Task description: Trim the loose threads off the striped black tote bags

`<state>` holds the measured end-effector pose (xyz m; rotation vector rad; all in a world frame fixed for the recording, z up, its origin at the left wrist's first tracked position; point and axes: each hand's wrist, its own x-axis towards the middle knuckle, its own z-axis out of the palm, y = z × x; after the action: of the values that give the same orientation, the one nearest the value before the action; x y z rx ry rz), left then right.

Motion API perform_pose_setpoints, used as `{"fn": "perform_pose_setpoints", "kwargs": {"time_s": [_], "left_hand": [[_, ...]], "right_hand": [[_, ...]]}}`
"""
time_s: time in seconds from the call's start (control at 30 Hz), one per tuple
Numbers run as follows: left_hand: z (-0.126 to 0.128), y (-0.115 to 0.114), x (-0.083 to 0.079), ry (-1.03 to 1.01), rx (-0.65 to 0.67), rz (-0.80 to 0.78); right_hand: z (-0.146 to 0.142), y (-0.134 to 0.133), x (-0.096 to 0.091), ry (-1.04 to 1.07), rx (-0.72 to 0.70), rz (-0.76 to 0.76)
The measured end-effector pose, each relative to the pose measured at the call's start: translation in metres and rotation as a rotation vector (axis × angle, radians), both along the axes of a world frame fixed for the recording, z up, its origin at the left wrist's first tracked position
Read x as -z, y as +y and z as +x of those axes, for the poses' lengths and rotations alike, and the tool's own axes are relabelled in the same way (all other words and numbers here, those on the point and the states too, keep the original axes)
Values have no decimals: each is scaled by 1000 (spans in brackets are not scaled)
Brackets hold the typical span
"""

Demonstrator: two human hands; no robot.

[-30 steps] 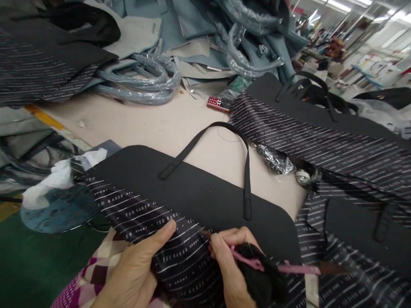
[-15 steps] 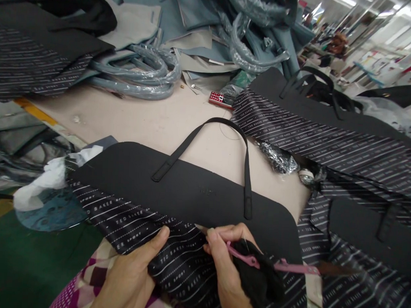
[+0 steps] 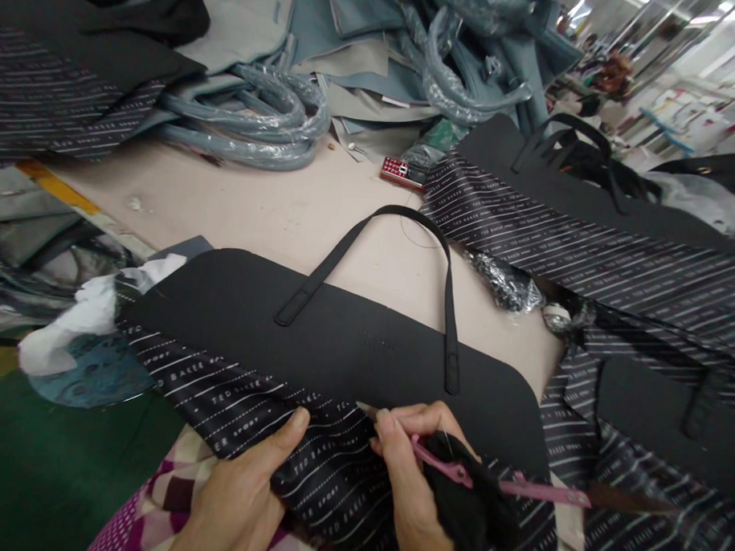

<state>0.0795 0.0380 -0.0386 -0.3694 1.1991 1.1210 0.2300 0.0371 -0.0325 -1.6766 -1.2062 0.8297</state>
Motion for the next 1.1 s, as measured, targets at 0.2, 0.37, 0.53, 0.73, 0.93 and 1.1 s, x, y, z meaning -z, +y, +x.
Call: {"fn": "perform_pose_setpoints", "kwargs": {"time_s": [0.2, 0.37, 0.53, 0.73, 0.93, 1.1], "left_hand": [[3, 0, 2, 22, -35, 24], [3, 3, 0, 42, -57, 7], [1, 6, -4, -21, -51, -4], [-4, 5, 2, -45, -35, -11], [-1, 5, -5, -5, -27, -5], [2, 5, -4, 20, -22, -1]], "right_hand": [[-8, 1, -10, -89, -32, 28], [-12, 4, -11, -50, -49, 69], [-3, 2, -7, 185, 9, 102], [0, 1, -7, 197, 7, 76], [-4, 2, -11, 196, 11, 51], [-5, 2, -10, 56, -1, 70]]}}
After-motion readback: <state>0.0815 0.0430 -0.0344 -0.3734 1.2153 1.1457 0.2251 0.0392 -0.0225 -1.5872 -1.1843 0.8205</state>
